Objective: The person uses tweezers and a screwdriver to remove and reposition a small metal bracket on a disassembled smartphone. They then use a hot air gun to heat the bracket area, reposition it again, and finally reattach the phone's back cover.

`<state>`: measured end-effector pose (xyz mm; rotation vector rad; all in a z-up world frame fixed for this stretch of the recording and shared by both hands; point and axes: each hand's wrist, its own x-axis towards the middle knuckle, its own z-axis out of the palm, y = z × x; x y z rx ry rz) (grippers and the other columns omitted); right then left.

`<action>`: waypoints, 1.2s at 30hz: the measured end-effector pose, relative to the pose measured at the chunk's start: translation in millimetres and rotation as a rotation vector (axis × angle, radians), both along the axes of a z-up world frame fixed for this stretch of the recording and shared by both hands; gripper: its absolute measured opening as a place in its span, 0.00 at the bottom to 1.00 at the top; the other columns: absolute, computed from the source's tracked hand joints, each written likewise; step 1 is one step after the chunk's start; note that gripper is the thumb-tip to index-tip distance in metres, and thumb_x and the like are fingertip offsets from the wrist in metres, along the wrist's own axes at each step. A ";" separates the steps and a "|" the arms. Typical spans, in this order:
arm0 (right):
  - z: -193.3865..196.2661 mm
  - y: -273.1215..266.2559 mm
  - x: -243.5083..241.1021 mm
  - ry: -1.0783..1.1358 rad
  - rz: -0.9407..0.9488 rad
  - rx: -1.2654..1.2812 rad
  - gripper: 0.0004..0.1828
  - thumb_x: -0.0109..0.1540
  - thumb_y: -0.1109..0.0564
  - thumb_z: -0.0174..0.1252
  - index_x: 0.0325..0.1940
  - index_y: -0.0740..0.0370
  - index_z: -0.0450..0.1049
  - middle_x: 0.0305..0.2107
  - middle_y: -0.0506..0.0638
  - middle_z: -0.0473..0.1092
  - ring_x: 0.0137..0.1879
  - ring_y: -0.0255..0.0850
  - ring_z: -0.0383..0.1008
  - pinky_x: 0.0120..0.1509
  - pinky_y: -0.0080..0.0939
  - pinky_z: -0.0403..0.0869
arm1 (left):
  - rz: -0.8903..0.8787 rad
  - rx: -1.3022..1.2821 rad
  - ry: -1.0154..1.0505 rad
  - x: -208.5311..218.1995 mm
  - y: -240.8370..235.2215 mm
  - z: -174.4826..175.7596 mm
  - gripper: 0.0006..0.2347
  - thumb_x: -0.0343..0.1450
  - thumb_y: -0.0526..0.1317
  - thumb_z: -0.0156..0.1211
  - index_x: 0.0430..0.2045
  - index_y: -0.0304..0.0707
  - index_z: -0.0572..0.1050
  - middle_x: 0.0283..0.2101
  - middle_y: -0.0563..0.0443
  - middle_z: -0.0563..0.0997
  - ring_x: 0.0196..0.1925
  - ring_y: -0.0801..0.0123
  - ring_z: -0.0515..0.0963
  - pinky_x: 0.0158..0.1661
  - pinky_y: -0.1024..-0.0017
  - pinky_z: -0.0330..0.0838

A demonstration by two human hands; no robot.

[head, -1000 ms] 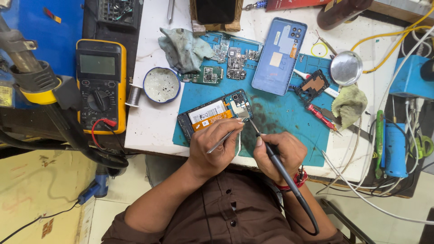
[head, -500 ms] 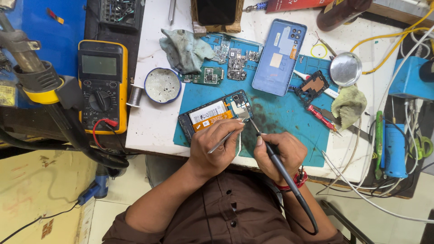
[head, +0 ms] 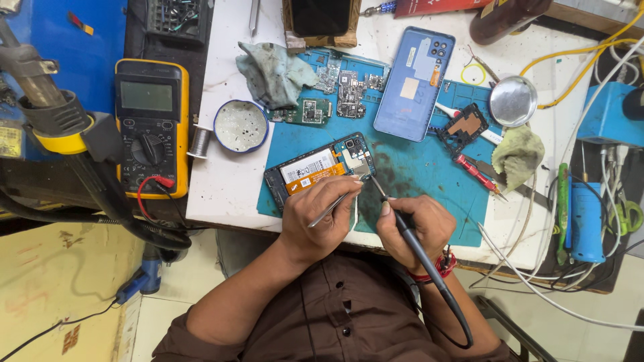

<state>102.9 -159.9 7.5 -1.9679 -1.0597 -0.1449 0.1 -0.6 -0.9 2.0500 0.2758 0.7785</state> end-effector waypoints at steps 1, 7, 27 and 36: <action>0.2 -0.1 -0.3 0.001 0.002 0.000 0.06 0.56 0.64 0.66 0.34 0.65 0.75 0.22 0.52 0.71 0.24 0.41 0.70 0.30 0.39 0.66 | 0.000 -0.001 -0.005 0.0 -0.3 0.0 0.07 0.72 0.28 0.64 0.41 0.34 0.75 0.43 0.46 0.84 0.46 0.58 0.87 0.45 0.69 0.83; 0.8 0.2 -0.6 0.005 -0.011 -0.012 0.06 0.56 0.64 0.66 0.34 0.65 0.75 0.21 0.51 0.70 0.24 0.41 0.69 0.30 0.40 0.65 | 0.002 -0.009 0.002 0.2 -0.3 1.5 0.07 0.72 0.28 0.64 0.40 0.34 0.75 0.43 0.46 0.85 0.46 0.58 0.87 0.45 0.69 0.83; 29.5 -16.1 -2.3 0.127 -0.181 -0.218 0.05 0.59 0.60 0.66 0.36 0.64 0.78 0.22 0.52 0.73 0.26 0.37 0.74 0.33 0.36 0.70 | 0.023 -0.071 -0.077 -6.7 -2.0 0.7 0.08 0.71 0.28 0.66 0.41 0.34 0.76 0.43 0.44 0.84 0.46 0.56 0.86 0.45 0.67 0.82; 72.0 110.1 9.3 0.274 0.287 -0.035 0.10 0.63 0.59 0.71 0.41 0.63 0.76 0.27 0.50 0.73 0.32 0.35 0.73 0.37 0.34 0.73 | 0.092 -0.465 -0.322 -91.6 9.8 -12.5 0.07 0.78 0.36 0.56 0.46 0.33 0.71 0.50 0.38 0.79 0.40 0.68 0.82 0.43 0.73 0.80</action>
